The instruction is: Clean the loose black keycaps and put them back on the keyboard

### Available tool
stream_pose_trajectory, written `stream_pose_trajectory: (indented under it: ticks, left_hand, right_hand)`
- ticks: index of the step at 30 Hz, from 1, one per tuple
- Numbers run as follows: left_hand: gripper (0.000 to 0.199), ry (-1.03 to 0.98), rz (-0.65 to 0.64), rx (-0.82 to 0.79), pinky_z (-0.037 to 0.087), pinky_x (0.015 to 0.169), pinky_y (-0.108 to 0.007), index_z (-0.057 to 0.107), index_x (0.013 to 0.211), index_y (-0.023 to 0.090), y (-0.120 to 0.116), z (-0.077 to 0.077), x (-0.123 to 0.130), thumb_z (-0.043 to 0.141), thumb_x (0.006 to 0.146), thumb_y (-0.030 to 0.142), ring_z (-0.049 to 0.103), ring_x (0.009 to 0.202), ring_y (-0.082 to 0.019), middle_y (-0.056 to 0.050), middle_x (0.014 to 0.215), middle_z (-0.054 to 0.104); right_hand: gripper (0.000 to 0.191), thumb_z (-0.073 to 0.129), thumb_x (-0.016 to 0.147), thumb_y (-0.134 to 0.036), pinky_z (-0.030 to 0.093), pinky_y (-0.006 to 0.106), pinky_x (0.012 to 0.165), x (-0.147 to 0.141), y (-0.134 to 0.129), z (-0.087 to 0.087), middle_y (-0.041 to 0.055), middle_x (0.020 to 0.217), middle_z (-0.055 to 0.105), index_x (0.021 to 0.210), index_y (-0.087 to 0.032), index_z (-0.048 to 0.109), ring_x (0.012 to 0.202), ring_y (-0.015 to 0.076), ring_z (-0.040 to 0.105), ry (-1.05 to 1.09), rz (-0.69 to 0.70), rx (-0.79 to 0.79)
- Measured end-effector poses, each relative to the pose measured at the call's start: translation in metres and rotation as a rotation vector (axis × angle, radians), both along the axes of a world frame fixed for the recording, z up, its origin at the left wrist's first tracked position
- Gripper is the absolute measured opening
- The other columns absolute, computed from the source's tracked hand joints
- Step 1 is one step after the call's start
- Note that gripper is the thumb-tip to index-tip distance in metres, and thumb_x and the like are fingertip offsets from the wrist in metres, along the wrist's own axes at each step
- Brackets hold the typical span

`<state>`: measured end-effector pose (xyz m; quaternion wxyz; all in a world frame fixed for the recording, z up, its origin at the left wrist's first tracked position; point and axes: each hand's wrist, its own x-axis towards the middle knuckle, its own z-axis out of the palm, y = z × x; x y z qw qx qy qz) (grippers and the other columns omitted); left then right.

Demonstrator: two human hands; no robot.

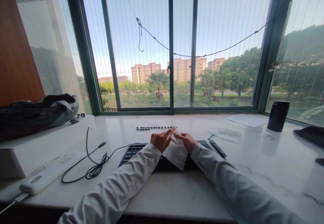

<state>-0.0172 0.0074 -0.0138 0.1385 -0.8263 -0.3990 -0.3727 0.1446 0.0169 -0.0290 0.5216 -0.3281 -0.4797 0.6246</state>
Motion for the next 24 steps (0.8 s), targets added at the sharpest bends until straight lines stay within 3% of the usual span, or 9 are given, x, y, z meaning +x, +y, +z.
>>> stream_pose_trajectory:
  ticks: [3, 16, 20, 24]
  left_hand:
    - [0.038, -0.003, 0.011, 0.007, 0.049, 0.067, -0.02, 0.053, 0.125, 0.033, 0.0005, 0.0005, -0.002, 0.046, 0.088, 0.04, 0.067, 0.088, -0.014, 0.003, 0.105, 0.069]
    - [0.028, -0.111, 0.07, -0.03, 0.047, 0.068, -0.019, 0.063, 0.104, 0.032, 0.006, 0.0, -0.0008, 0.054, 0.082, 0.047, 0.068, 0.081, -0.012, 0.006, 0.094, 0.072]
    - [0.026, -0.141, 0.119, -0.05, 0.045, 0.065, -0.019, 0.068, 0.093, 0.03, 0.0048, 0.0016, -0.0019, 0.055, 0.081, 0.049, 0.067, 0.078, -0.012, 0.005, 0.089, 0.073]
    - [0.026, -0.131, 0.083, -0.053, 0.044, 0.062, -0.019, 0.072, 0.089, 0.033, 0.0049, 0.0013, -0.003, 0.054, 0.081, 0.051, 0.067, 0.078, -0.013, 0.004, 0.086, 0.073]
  right_hand:
    - [0.039, 0.078, 0.056, -0.045, 0.042, 0.023, 0.054, 0.0004, -0.0021, 0.0007, 0.0051, 0.065, 0.068, 0.073, -0.011, 0.07, 0.055, 0.0127, 0.058, -0.065, 0.039, 0.015]
    - [0.043, 0.077, 0.051, -0.051, 0.037, 0.023, 0.048, 0.0033, 0.0055, 0.0, 0.0046, 0.057, 0.065, 0.065, -0.012, 0.069, 0.048, 0.0116, 0.052, -0.213, -0.117, 0.029]
    - [0.047, 0.068, 0.06, -0.059, 0.032, 0.023, 0.046, 0.0031, 0.0054, -0.0011, 0.0021, 0.053, 0.061, 0.065, -0.012, 0.068, 0.046, 0.0099, 0.047, -0.337, -0.164, 0.173]
    - [0.047, 0.063, 0.064, -0.06, 0.023, 0.022, 0.043, 0.0038, 0.006, -0.0024, -0.0016, 0.045, 0.052, 0.059, -0.013, 0.066, 0.043, 0.0072, 0.038, -0.505, -0.266, 0.286]
